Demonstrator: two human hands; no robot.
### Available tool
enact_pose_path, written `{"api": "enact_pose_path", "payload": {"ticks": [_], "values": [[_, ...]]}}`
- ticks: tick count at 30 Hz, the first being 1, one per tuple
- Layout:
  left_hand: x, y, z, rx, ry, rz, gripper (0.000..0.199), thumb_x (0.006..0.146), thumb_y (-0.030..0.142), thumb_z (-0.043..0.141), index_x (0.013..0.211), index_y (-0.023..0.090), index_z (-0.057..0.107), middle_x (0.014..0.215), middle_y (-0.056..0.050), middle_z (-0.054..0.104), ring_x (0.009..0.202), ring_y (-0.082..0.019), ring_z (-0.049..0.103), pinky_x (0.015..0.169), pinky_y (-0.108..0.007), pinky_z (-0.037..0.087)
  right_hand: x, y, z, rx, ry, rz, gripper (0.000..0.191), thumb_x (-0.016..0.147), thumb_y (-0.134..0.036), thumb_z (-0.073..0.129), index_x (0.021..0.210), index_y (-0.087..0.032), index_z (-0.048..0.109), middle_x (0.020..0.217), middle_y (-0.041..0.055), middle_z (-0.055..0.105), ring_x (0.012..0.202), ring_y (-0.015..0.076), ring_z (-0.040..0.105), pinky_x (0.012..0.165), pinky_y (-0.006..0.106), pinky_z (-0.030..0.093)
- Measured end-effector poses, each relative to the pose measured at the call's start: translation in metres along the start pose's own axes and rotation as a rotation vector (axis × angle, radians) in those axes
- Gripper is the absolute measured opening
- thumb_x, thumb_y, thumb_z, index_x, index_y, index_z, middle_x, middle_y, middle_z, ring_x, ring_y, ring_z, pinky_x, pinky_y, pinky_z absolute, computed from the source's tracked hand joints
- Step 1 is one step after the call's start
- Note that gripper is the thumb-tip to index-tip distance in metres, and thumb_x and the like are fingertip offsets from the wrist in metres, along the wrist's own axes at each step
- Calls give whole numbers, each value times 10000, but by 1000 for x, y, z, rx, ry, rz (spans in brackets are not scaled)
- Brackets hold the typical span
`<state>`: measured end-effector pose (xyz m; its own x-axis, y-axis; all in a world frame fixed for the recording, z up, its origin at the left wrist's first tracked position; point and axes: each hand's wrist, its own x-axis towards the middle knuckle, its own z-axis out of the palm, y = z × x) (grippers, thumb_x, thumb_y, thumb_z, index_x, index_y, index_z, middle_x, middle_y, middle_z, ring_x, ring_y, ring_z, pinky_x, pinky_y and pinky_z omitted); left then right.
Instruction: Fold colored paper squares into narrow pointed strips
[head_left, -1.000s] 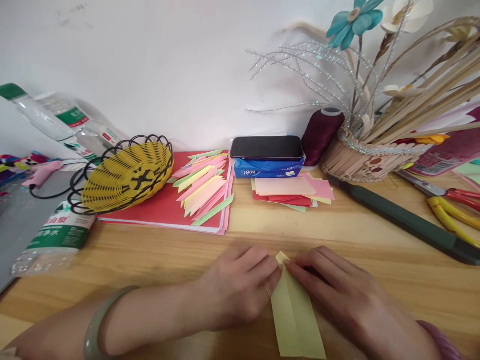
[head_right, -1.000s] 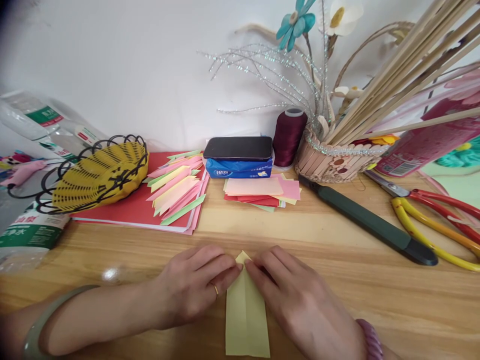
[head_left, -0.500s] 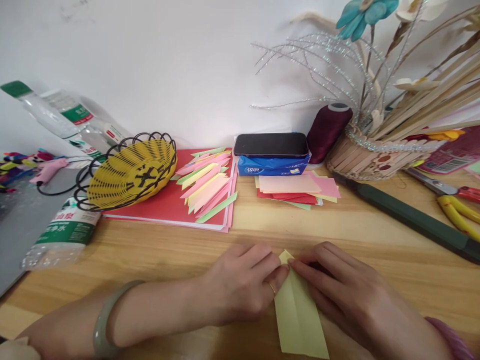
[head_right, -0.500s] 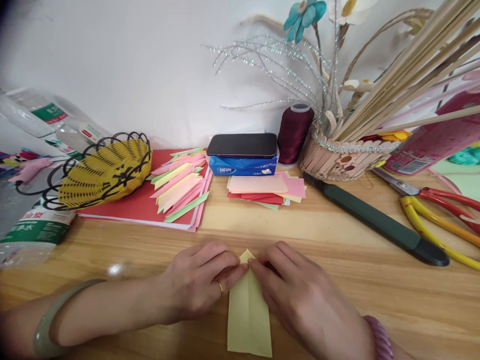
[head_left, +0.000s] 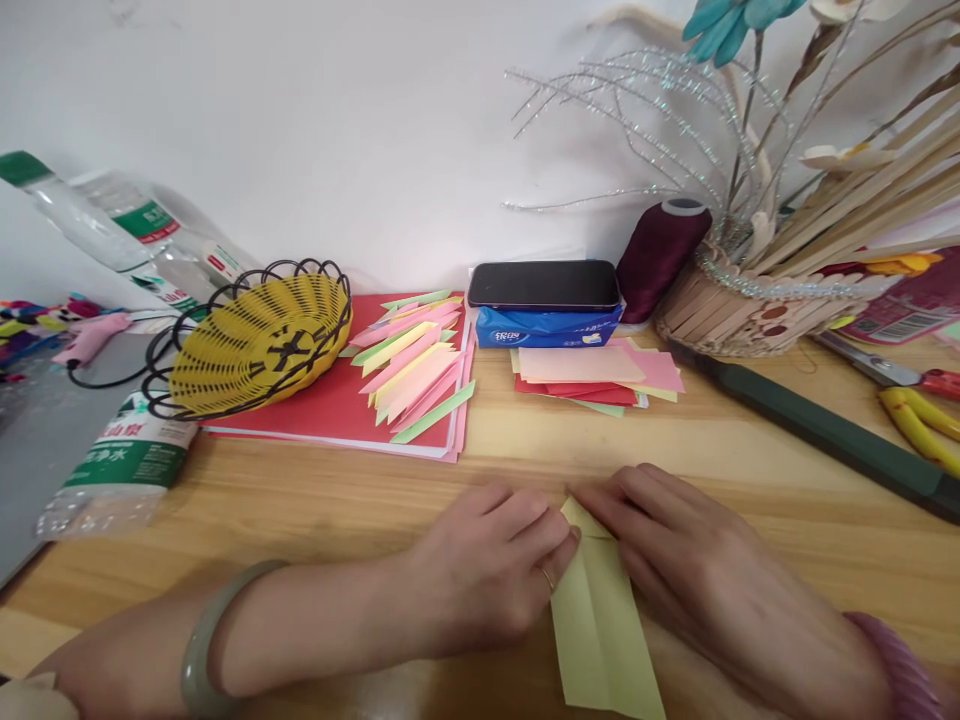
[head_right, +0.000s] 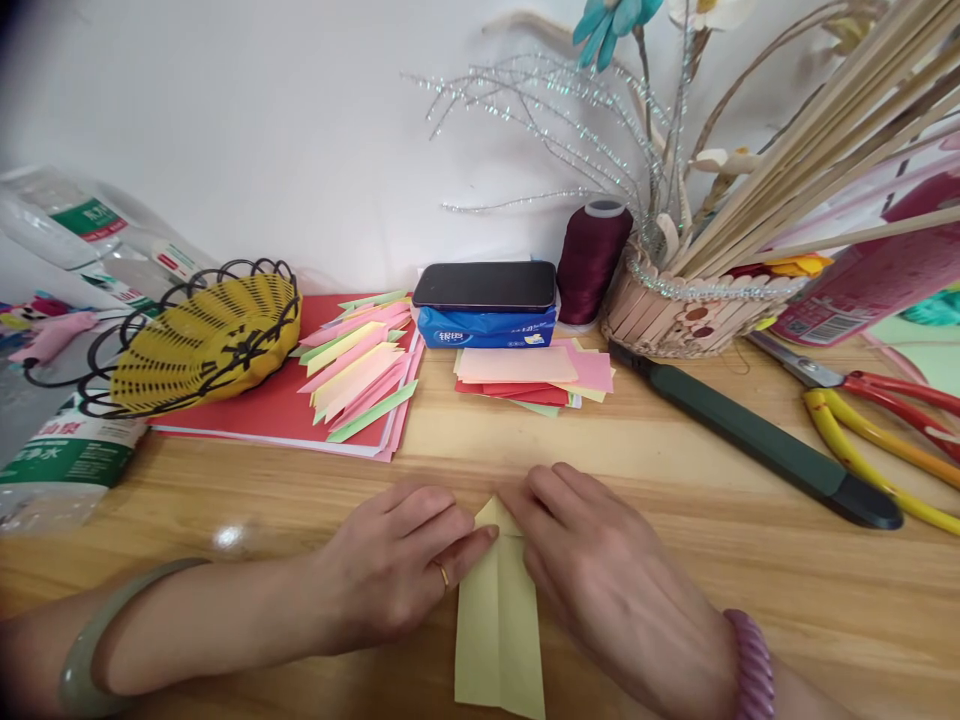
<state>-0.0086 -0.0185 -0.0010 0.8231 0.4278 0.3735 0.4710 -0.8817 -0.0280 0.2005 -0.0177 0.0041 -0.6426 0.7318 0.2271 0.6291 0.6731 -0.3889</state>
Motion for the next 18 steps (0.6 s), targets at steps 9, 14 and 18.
{"api": "enact_pose_path", "payload": {"ticks": [9, 14, 18], "values": [[-1, 1, -1, 21, -11, 4, 186, 893, 113, 400, 942, 104, 579, 790, -39, 543, 736, -159, 463, 642, -283, 404, 0, 4, -6, -28, -42, -17, 264, 883, -170, 371, 1054, -181, 572, 783, 43, 515, 686, 167, 514, 591, 295, 460], [-1, 1, 0, 12, -12, -14, 170, 895, 128, 418, 926, 115, 585, 802, -34, 555, 736, -162, 462, 635, -288, 399, -2, 2, -10, 25, -33, -32, 310, 870, -134, 358, 1102, -151, 563, 794, 52, 535, 681, 154, 529, 581, 263, 456], [-1, 2, 1, 19, -5, -15, 169, 891, 134, 421, 924, 111, 585, 799, -38, 556, 734, -168, 467, 625, -293, 398, -2, -3, -12, 4, -87, -67, 268, 842, -107, 380, 994, -150, 596, 770, 52, 549, 675, 173, 531, 590, 292, 455]]}}
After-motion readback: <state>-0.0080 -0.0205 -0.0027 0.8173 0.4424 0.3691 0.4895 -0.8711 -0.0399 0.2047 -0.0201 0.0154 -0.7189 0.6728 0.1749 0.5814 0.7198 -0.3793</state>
